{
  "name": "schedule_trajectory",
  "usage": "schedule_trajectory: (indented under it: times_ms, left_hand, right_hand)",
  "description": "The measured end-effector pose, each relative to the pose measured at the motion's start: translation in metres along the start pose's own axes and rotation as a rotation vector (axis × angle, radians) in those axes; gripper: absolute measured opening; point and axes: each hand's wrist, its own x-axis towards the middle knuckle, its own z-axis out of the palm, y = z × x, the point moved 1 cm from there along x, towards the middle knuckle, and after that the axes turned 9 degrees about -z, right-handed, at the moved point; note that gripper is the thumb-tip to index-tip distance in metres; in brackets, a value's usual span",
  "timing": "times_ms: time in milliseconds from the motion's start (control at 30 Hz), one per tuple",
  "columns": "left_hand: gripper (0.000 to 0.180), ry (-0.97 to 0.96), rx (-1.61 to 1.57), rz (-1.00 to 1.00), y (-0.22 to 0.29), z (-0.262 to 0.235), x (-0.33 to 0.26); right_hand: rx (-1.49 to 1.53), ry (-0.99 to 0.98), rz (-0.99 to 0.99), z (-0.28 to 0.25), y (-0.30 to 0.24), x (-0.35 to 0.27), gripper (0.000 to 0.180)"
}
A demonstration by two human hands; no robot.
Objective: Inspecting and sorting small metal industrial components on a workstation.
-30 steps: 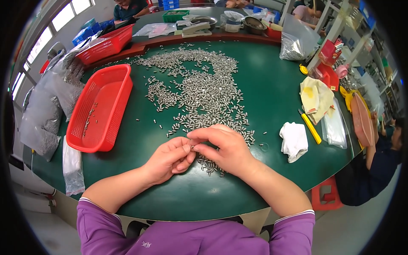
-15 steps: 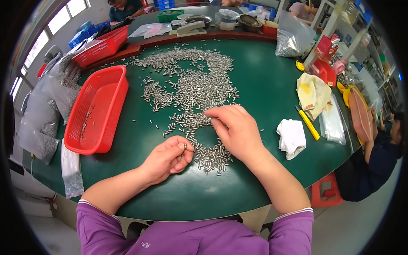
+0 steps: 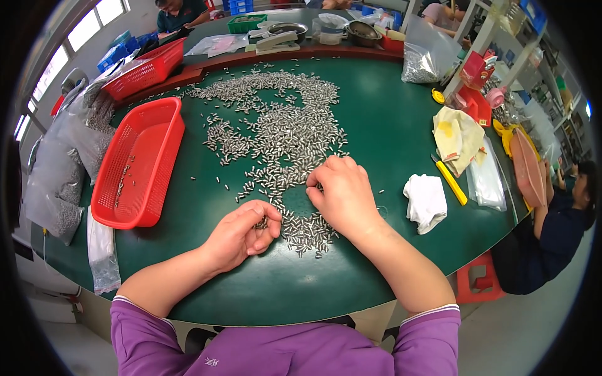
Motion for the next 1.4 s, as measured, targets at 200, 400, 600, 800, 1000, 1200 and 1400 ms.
schedule_trajectory:
  times_ms: [200, 400, 600, 800, 1000, 1200, 1400]
  left_hand:
    - [0.026, 0.001, -0.006, 0.010, -0.001, -0.002, 0.000]
    - [0.013, 0.020, 0.041, 0.041, -0.002, -0.001, 0.001]
    - [0.014, 0.007, 0.012, 0.036, -0.004, -0.004, 0.002]
    - [0.014, -0.005, 0.012, 0.021, -0.004, -0.004, 0.002]
    - [0.014, 0.012, 0.086, 0.000, -0.002, -0.001, 0.000]
    - [0.017, -0.041, 0.054, 0.047, -0.006, -0.005, 0.003]
    - [0.016, -0.013, 0.061, 0.070, -0.005, -0.001, 0.001]
  right_hand:
    - [0.014, 0.021, -0.104, 0.001, -0.009, 0.002, 0.010]
    - [0.306, -0.011, -0.271, -0.005, -0.029, 0.001, 0.014]
    - [0.480, 0.039, -0.216, -0.004, -0.032, -0.001, 0.031]
    - [0.506, 0.088, -0.230, -0.002, -0.031, -0.001, 0.042]
    - [0.510, 0.088, -0.281, -0.001, -0.031, -0.002, 0.044]
    - [0.404, 0.188, -0.215, -0.008, -0.025, 0.004, 0.036]
    - [0.186, 0.208, -0.127, -0.011, -0.004, 0.008, 0.025]
